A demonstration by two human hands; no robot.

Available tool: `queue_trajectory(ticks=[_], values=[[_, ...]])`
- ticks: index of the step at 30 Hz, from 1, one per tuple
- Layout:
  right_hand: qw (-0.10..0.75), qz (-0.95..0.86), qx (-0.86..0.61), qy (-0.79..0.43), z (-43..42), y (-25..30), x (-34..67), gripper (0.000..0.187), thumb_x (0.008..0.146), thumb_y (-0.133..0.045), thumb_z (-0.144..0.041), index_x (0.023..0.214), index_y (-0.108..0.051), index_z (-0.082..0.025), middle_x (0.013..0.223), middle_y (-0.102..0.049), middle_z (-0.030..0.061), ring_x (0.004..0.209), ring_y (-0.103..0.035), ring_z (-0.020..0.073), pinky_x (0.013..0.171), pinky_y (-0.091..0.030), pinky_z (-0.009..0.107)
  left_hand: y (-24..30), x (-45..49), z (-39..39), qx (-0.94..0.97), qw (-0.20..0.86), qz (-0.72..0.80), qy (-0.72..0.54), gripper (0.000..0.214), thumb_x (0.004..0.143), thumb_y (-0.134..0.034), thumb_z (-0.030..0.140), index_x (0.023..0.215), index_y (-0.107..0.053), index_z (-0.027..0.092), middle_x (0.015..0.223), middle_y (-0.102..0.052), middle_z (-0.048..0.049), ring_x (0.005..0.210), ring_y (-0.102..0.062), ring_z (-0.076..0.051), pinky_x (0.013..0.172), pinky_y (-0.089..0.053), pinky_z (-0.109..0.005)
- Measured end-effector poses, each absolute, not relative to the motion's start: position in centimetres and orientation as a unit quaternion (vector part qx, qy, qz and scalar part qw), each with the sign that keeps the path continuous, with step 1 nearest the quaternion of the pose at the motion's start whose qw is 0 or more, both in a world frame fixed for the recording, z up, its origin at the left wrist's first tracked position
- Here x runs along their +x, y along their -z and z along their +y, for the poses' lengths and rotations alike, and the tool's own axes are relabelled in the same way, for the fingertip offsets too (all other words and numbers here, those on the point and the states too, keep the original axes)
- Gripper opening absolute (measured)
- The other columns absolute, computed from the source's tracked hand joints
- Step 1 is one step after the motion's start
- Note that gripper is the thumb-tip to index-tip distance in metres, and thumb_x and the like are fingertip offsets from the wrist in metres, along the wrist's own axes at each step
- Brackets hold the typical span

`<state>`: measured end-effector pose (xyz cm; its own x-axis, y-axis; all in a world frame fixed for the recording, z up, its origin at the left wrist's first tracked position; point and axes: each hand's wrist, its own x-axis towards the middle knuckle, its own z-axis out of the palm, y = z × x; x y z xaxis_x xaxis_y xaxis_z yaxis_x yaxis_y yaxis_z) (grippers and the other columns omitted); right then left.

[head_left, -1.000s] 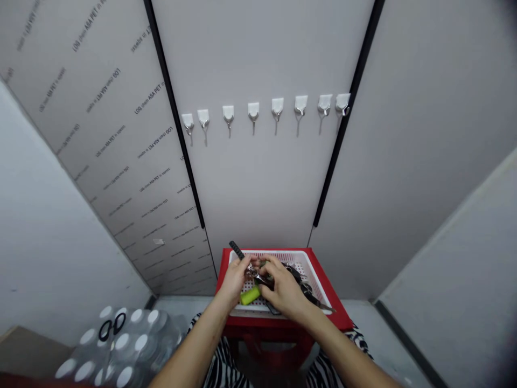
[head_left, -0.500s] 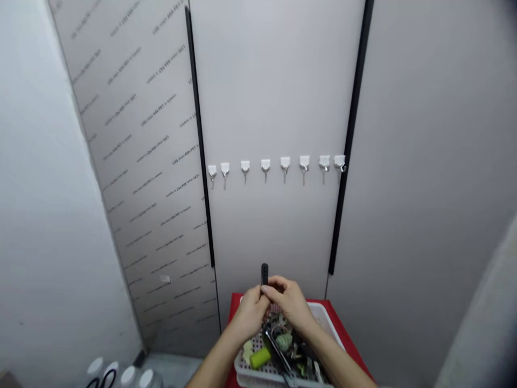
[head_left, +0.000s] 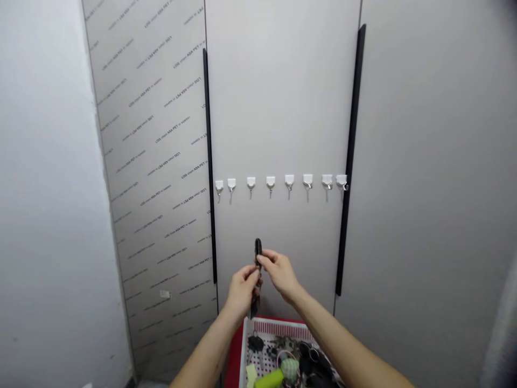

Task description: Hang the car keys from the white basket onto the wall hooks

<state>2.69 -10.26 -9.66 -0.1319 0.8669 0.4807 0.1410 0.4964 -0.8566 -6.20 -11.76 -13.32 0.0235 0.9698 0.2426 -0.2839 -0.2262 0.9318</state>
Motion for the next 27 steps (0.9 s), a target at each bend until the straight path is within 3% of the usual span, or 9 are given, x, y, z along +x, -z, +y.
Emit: queue_trajectory(ticks=[6, 16, 27], values=[[0.571, -0.687, -0.345, -0.289, -6.6, 5.0, -2.1, 0.026, 0.056, -0.046, -0.02, 0.081, -0.049, -0.015, 0.049, -0.049, -0.0048, 0.044, -0.042, 0.0069, 0.047, -0.035, 0.02, 8.9, -9.8, -9.3, 0.483, 0.433, 0.33, -0.686, 0.02, 0.056, -0.049, 0.025, 0.071, -0.053, 0.011, 0.058, -0.048, 0.0002, 0.051, -0.043, -0.006, 0.045, -0.032, -0.017], [0.586, -0.689, -0.412, -0.108, -2.5, 0.1, -8.1, 0.008, 0.055, -0.047, -0.025, 0.059, -0.046, -0.017, 0.056, -0.052, -0.0028, 0.054, -0.047, 0.0089, 0.056, -0.037, 0.022, 3.8, -14.7, -5.0, 0.459, 0.365, 0.37, -0.721, 0.012, 0.06, -0.046, 0.021, 0.063, -0.051, 0.011, 0.048, -0.045, 0.0024, 0.043, -0.041, -0.004, 0.041, -0.029, -0.015], [0.529, -0.686, -0.492, -0.089, 0.7, 0.2, -8.9, 0.009, 0.057, -0.046, -0.023, 0.062, -0.049, -0.017, 0.06, -0.053, 0.0002, 0.058, -0.048, 0.0108, 0.058, -0.037, 0.024, 4.2, -15.2, -1.2, 0.465, 0.3, 0.452, -0.7, 0.013, 0.06, -0.047, 0.023, 0.057, -0.055, 0.013, 0.04, -0.045, 0.0019, 0.038, -0.04, -0.007, 0.042, -0.029, -0.019]])
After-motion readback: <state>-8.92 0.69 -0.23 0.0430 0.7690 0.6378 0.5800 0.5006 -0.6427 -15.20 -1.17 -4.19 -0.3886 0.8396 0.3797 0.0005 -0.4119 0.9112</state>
